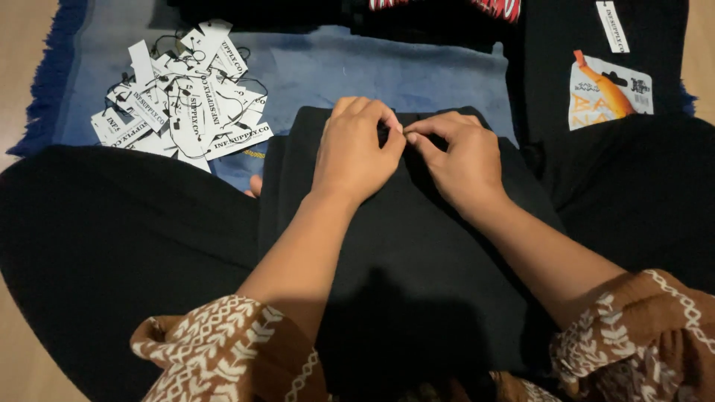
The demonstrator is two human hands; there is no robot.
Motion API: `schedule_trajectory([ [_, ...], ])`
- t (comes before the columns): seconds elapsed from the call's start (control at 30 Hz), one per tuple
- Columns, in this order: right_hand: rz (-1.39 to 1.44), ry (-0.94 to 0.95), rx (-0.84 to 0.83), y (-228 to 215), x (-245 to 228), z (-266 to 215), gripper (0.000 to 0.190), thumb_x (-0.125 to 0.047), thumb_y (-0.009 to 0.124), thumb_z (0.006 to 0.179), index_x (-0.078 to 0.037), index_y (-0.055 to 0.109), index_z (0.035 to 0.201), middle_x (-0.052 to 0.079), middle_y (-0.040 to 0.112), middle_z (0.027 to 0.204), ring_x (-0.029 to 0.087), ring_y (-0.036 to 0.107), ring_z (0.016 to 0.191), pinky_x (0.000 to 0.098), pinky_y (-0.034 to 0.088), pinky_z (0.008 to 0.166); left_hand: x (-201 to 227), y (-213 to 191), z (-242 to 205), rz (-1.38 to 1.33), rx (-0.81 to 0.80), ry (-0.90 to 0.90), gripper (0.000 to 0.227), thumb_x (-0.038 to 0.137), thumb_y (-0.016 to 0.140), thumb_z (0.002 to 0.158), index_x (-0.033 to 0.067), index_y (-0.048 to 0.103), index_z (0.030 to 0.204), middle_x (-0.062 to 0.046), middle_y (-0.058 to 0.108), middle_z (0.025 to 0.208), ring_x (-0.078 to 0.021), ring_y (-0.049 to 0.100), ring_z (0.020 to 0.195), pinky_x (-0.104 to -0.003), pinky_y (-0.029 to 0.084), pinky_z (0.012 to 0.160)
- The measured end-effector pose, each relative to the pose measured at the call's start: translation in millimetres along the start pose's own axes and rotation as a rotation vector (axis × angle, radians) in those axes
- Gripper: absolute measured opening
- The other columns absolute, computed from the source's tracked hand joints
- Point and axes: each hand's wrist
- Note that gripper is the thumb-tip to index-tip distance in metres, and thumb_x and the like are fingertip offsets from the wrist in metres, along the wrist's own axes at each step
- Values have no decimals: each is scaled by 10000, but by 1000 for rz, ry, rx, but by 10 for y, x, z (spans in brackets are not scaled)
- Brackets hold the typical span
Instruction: Attaching brand tags to black t-shirts by hand while sitting on the floor.
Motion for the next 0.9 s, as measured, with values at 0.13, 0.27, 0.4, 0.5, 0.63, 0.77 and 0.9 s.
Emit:
schedule_trajectory([
  [0.13, 0, 47, -6, -21, -24, -4, 137, -324, 743, 967, -235, 795, 1058, -57, 745, 1041, 230, 639, 1153, 404, 513, 978, 52, -22, 15, -20, -25, -22, 121, 227, 608, 923, 132, 638, 855, -53, 654, 934, -282, 572, 1188, -430, 474, 985],
  [0.27, 33, 100, -18, -18, -8, -15, 89, -291, 790, 916, -231, 792, 981, -52, 731, 967, 226, 651, 1065, 390, 524, 940, 63, -36, 12, -17, -33, -36, 111, 217, 596, 928, 142, 649, 867, -38, 640, 929, -263, 550, 1212, -423, 444, 1017],
  [0.4, 43, 122, -26, -19, -25, -5, 86, -320, 804, 914, -245, 786, 952, -58, 732, 936, 208, 665, 1032, 373, 528, 910, 59, -42, -3, -10, -51, -47, 112, 208, 592, 938, 141, 652, 872, -32, 634, 938, -257, 533, 1229, -425, 414, 1045],
  [0.5, 42, 115, 3, -24, -55, -22, 85, -302, 824, 902, -228, 793, 929, -47, 744, 933, 219, 676, 1011, 349, 529, 883, 83, -61, 6, 22, -109, -51, 119, 209, 598, 943, 128, 671, 893, -47, 644, 974, -265, 510, 1272, -443, 394, 1072],
  [0.63, 66, 97, -18, -29, -49, -9, 78, -276, 828, 901, -217, 789, 933, -37, 739, 937, 214, 663, 1016, 346, 510, 893, 60, -25, 18, 29, -100, -56, 137, 211, 575, 960, 134, 672, 900, -44, 634, 990, -278, 494, 1290, -439, 397, 1051],
  [0.77, 57, 75, -27, -24, -27, -9, 68, -273, 813, 911, -219, 785, 941, -33, 734, 953, 226, 654, 1037, 362, 509, 895, 54, -33, 27, -6, -112, -79, 127, 209, 576, 960, 135, 676, 933, -47, 639, 1033, -285, 472, 1317, -449, 375, 1074],
  [0.9, 54, 77, -34, -46, -58, -8, 75, -272, 820, 907, -211, 785, 933, -28, 738, 946, 218, 658, 1027, 355, 510, 892, 58, -28, 30, -11, -139, -82, 129, 213, 588, 960, 135, 687, 931, -50, 649, 1044, -279, 462, 1328, -448, 360, 1087],
])
Point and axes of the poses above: each hand's wrist, its own z-axis towards the middle knuckle, its own y-axis out of the palm, x = y × z
